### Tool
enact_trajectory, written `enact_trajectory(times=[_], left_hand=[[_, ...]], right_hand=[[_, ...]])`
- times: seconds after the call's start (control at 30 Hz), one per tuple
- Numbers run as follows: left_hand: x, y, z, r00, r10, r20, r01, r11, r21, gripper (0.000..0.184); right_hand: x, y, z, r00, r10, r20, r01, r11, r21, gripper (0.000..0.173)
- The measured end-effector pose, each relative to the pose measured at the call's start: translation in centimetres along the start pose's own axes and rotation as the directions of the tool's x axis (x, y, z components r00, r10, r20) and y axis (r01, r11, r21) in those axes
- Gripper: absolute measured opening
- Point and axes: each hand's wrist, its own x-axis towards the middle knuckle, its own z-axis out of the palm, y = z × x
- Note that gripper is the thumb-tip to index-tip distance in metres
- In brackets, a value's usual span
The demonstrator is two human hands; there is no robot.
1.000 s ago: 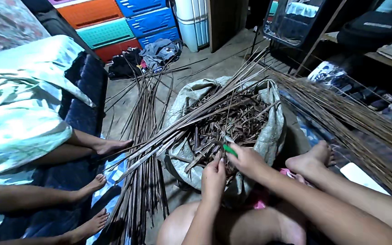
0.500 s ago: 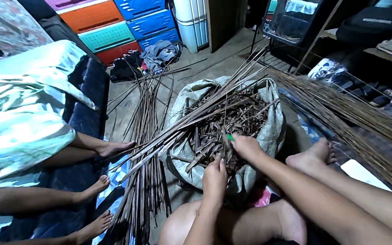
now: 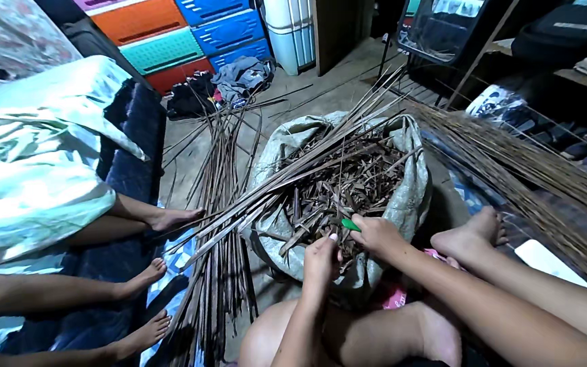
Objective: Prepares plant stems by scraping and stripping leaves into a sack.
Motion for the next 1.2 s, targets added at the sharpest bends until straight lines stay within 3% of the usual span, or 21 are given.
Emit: enact_trajectory(times=[0.17, 0.27, 0.37, 0.5, 0.63, 0.77, 0.83, 0.93, 1.2], left_hand=[[-0.3, -0.4, 0.0, 0.998, -0.014, 0.066, 0.016, 1.0, -0.023, 0.038], [0.0, -0.4, 0.0, 1.0, -0.001, -0.013, 0.003, 0.99, 0.142, 0.033], [0.1, -0.3, 0.5, 0.998, 0.06, -0.022, -0.044, 0.897, 0.441, 0.032], [-0.4, -0.5, 0.7, 0.994, 0.109, 0.032, -0.107, 0.804, 0.585, 0.043], [-0.3, -0.4, 0.4, 0.984, 0.18, -0.017, -0.127, 0.755, 0.643, 0.039], [0.1, 0.3, 0.3, 0.985, 0.16, -0.067, -0.071, 0.723, 0.687, 0.037], [0.1, 0.2, 0.3, 0.98, 0.175, -0.089, -0.066, 0.719, 0.692, 0.032], [-0.1, 0.2, 0.2, 0.983, 0.162, -0.085, -0.053, 0.696, 0.716, 0.039], [1.2, 0.7, 0.7, 0.988, 0.092, -0.121, 0.038, 0.618, 0.785, 0.044]], right_hand=[[4.4, 2.4, -3.0, 0.964, 0.264, 0.009, -0.264, 0.96, 0.099, 0.044], [5.1, 3.4, -3.4, 0.981, 0.19, -0.028, -0.165, 0.908, 0.386, 0.044], [4.5, 1.8, -2.5, 0.993, 0.12, 0.017, -0.101, 0.742, 0.663, 0.038], [5.2, 0.5, -2.3, 0.979, 0.198, 0.056, -0.173, 0.645, 0.744, 0.028], [5.2, 0.5, -2.6, 0.989, 0.146, 0.0, -0.118, 0.799, 0.589, 0.034], [-0.2, -2.5, -2.6, 0.98, -0.011, 0.199, -0.034, 0.975, 0.218, 0.035], [-2.2, -3.1, -1.8, 0.963, -0.02, 0.268, -0.011, 0.993, 0.114, 0.034], [-2.9, -2.8, -0.8, 0.965, 0.012, 0.261, -0.019, 0.999, 0.026, 0.035], [2.0, -2.4, 0.1, 0.983, 0.061, 0.172, -0.043, 0.993, -0.109, 0.038]])
